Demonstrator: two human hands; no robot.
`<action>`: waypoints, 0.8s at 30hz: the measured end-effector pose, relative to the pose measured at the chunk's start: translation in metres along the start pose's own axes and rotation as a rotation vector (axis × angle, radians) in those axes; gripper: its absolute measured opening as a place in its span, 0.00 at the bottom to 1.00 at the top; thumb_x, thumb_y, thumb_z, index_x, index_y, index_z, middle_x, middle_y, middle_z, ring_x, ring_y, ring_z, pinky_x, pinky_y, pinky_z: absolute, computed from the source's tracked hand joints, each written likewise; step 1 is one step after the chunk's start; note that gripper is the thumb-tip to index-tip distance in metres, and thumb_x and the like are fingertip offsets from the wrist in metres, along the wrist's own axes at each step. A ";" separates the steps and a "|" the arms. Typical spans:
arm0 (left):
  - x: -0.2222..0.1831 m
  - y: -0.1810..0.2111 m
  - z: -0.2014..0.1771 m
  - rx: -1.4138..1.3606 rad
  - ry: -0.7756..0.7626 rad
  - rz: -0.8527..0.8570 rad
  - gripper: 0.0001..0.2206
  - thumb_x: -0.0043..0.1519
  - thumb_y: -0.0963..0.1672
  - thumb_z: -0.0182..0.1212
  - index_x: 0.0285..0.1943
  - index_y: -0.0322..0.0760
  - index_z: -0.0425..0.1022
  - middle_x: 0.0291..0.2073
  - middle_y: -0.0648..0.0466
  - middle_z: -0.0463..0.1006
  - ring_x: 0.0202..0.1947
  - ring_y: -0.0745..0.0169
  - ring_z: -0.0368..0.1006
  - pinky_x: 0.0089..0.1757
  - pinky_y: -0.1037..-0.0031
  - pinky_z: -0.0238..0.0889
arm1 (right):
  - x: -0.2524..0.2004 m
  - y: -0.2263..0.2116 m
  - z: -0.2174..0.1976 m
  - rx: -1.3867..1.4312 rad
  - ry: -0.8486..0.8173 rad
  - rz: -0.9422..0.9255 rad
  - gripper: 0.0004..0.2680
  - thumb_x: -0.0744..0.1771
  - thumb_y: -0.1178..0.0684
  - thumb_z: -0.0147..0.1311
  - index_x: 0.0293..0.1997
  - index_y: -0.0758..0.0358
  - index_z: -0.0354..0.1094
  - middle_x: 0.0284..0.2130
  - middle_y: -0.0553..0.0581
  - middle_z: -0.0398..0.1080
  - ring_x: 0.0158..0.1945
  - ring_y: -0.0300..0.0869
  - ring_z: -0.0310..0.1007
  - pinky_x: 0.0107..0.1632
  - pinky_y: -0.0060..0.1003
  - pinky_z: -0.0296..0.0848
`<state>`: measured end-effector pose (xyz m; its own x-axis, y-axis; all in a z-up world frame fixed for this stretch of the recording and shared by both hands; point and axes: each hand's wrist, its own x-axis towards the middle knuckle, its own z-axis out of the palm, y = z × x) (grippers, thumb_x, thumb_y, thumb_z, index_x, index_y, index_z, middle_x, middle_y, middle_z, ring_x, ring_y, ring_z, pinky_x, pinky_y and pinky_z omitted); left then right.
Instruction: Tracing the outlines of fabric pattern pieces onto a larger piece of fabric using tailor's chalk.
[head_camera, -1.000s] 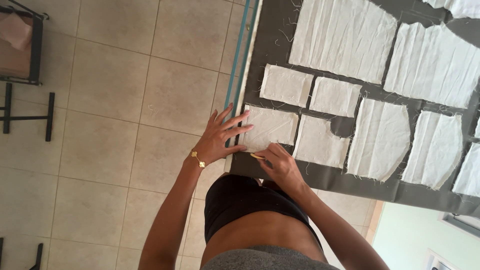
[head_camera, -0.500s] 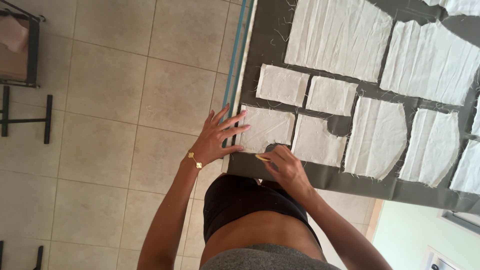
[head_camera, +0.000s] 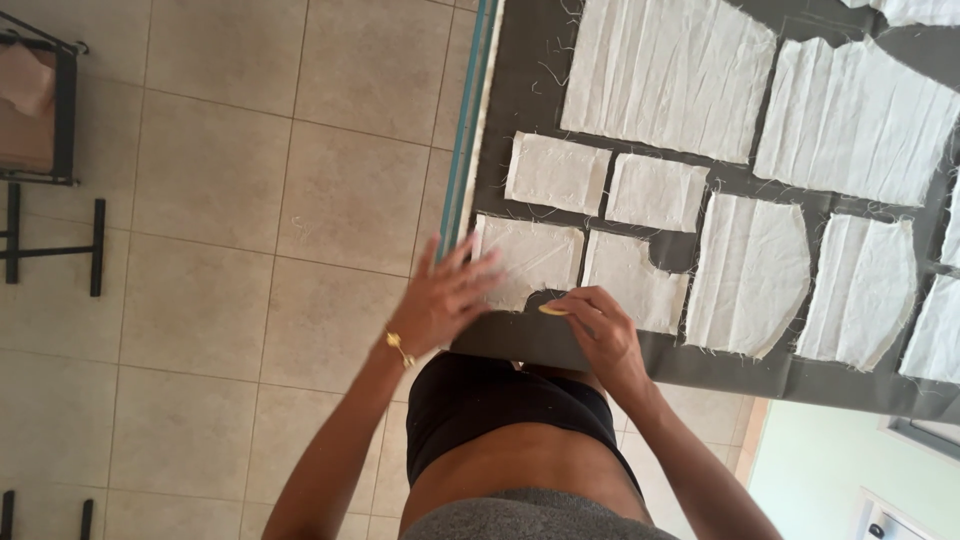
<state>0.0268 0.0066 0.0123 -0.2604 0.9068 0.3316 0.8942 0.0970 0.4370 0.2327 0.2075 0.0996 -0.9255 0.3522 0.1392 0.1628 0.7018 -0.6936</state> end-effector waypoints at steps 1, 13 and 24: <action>-0.004 0.012 0.008 -0.001 -0.002 0.004 0.19 0.72 0.57 0.57 0.69 0.61 0.77 0.78 0.63 0.68 0.82 0.48 0.53 0.73 0.36 0.36 | 0.001 -0.002 0.002 0.000 0.003 0.002 0.09 0.67 0.66 0.61 0.48 0.60 0.82 0.39 0.52 0.75 0.42 0.47 0.83 0.45 0.40 0.83; -0.027 0.042 0.024 0.019 0.039 -0.004 0.14 0.74 0.49 0.56 0.68 0.59 0.77 0.75 0.65 0.71 0.78 0.53 0.61 0.76 0.47 0.47 | 0.012 0.006 0.022 -0.211 -0.061 -0.339 0.05 0.71 0.64 0.56 0.38 0.64 0.78 0.39 0.54 0.74 0.43 0.46 0.80 0.45 0.37 0.82; -0.027 0.041 0.024 -0.054 0.043 -0.030 0.13 0.75 0.49 0.55 0.67 0.60 0.78 0.75 0.67 0.70 0.79 0.56 0.60 0.76 0.47 0.44 | 0.015 0.008 0.021 -0.223 -0.073 -0.378 0.07 0.71 0.64 0.54 0.34 0.65 0.76 0.37 0.55 0.73 0.42 0.46 0.79 0.44 0.36 0.81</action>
<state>0.0796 -0.0039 0.0015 -0.3035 0.8852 0.3525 0.8651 0.1010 0.4913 0.2129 0.2049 0.0814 -0.9547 0.0060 0.2975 -0.1293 0.8921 -0.4329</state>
